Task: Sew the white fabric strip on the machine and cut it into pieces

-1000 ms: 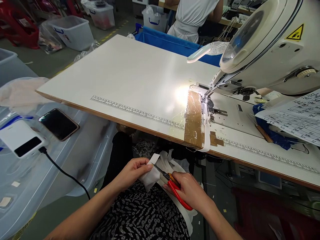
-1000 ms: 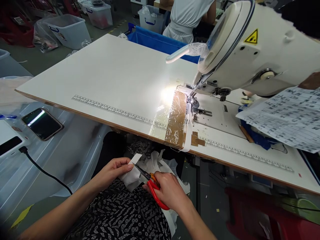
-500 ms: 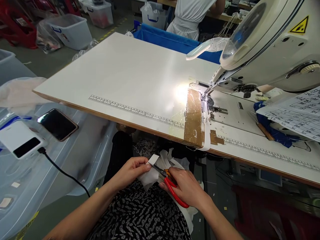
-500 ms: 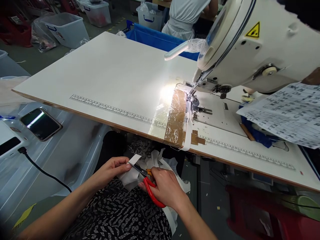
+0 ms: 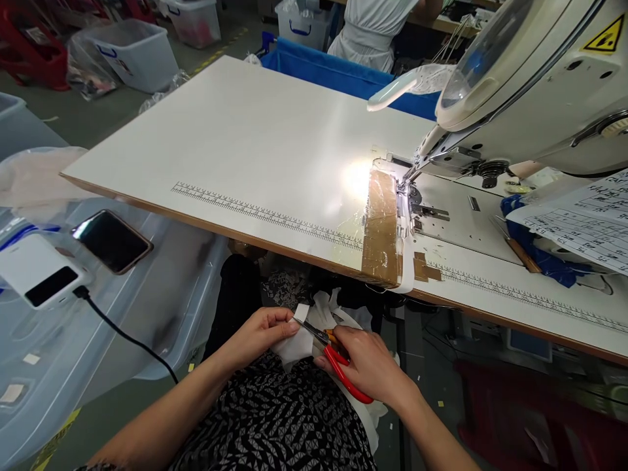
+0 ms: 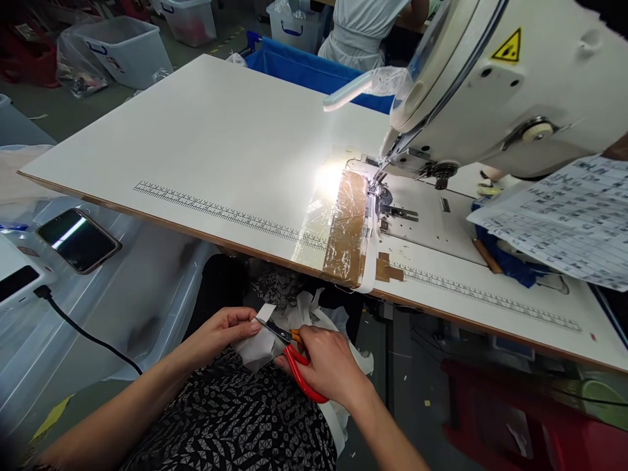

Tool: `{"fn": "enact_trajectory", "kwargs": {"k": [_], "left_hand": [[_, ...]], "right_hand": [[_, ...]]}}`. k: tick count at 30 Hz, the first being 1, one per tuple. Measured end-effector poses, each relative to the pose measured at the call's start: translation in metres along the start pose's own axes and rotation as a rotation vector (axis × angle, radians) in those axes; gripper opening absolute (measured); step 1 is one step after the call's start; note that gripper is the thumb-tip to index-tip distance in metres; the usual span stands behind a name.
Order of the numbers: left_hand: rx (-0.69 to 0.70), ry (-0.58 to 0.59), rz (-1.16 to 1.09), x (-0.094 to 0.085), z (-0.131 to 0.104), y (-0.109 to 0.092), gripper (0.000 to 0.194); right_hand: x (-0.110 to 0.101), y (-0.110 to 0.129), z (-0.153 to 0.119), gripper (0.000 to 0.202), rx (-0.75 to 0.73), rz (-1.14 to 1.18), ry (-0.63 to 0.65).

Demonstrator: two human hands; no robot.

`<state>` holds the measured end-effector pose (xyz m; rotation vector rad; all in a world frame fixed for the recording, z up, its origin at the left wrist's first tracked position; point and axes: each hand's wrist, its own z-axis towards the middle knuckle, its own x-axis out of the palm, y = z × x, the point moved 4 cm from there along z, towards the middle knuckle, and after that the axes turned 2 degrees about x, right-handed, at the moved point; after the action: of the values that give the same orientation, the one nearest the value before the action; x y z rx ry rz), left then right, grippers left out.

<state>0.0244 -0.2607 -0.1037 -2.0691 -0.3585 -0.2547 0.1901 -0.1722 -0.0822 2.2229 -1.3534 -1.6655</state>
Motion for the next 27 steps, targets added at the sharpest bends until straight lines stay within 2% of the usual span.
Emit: {"fn": "enact_trajectory", "kwargs": {"k": [6,11,14,20,24,27], "left_hand": [[-0.017,-0.010,-0.010,-0.004,-0.001,0.001,0.047],[-0.032,0.009,-0.010,-0.001,-0.002,0.003,0.046],[-0.020,0.021,0.005,0.001,-0.003,0.001,0.045],[0.006,0.014,0.145,0.001,-0.002,-0.004,0.045],[0.093,-0.010,0.266,0.006,-0.002,-0.007,0.048],[0.166,-0.070,0.305,0.010,-0.004,-0.005,0.054]], "right_hand": [[0.005,0.002,0.003,0.044,-0.014,0.008,-0.036],[0.012,-0.005,0.002,0.050,0.025,0.118,-0.029],[0.009,-0.011,-0.005,0.051,0.051,0.184,-0.035],[-0.016,-0.029,-0.046,0.045,0.130,0.316,-0.097],[-0.041,-0.037,-0.083,0.044,0.212,0.139,-0.218],[-0.068,-0.046,-0.105,0.048,0.351,-0.078,-0.319]]}}
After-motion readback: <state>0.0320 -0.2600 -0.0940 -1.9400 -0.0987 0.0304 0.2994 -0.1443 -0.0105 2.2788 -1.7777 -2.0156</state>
